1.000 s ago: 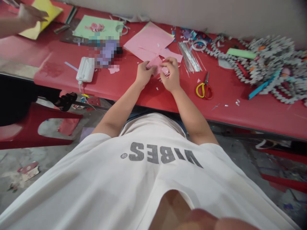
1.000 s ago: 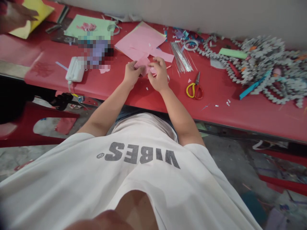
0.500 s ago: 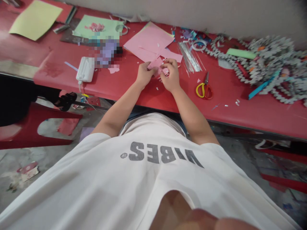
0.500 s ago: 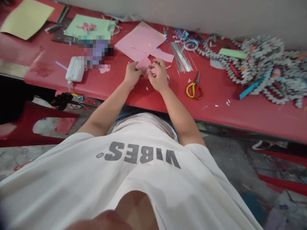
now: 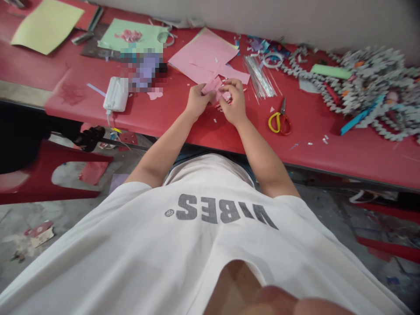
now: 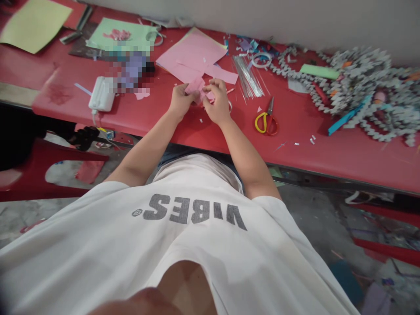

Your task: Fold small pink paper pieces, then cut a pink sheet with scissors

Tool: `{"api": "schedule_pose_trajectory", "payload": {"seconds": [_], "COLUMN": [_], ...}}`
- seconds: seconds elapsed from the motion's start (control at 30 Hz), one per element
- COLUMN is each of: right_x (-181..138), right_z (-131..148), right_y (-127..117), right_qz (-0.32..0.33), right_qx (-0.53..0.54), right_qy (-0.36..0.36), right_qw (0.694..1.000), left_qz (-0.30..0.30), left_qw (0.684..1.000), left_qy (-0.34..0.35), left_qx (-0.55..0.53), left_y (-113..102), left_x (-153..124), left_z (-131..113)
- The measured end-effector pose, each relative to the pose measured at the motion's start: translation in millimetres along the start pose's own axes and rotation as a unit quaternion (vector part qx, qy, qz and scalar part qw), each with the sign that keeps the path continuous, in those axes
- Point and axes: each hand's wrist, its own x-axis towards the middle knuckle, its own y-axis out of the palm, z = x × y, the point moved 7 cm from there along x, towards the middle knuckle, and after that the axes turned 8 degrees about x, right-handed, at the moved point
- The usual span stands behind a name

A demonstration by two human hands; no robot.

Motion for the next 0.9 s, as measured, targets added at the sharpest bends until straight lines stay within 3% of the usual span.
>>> {"api": "schedule_pose_trajectory", "payload": {"seconds": [0.37, 0.9], "right_x": [1.9, 2.6], "right_z": [14.4, -9.1], "right_y": [0.3, -0.6], "right_qz": [0.014, 0.014], "right_qx": [0.009, 0.011], "right_qy": [0.021, 0.008], "right_qw": [1.0, 1.0], "left_qz": [0.026, 0.045], "left_qw": [0.999, 0.998], "left_qy": [-0.035, -0.048], "left_qx": [-0.018, -0.023], "left_y": [5.4, 7.7], "left_x": [-6.5, -9.2], "left_z": [-13.4, -16.4]}}
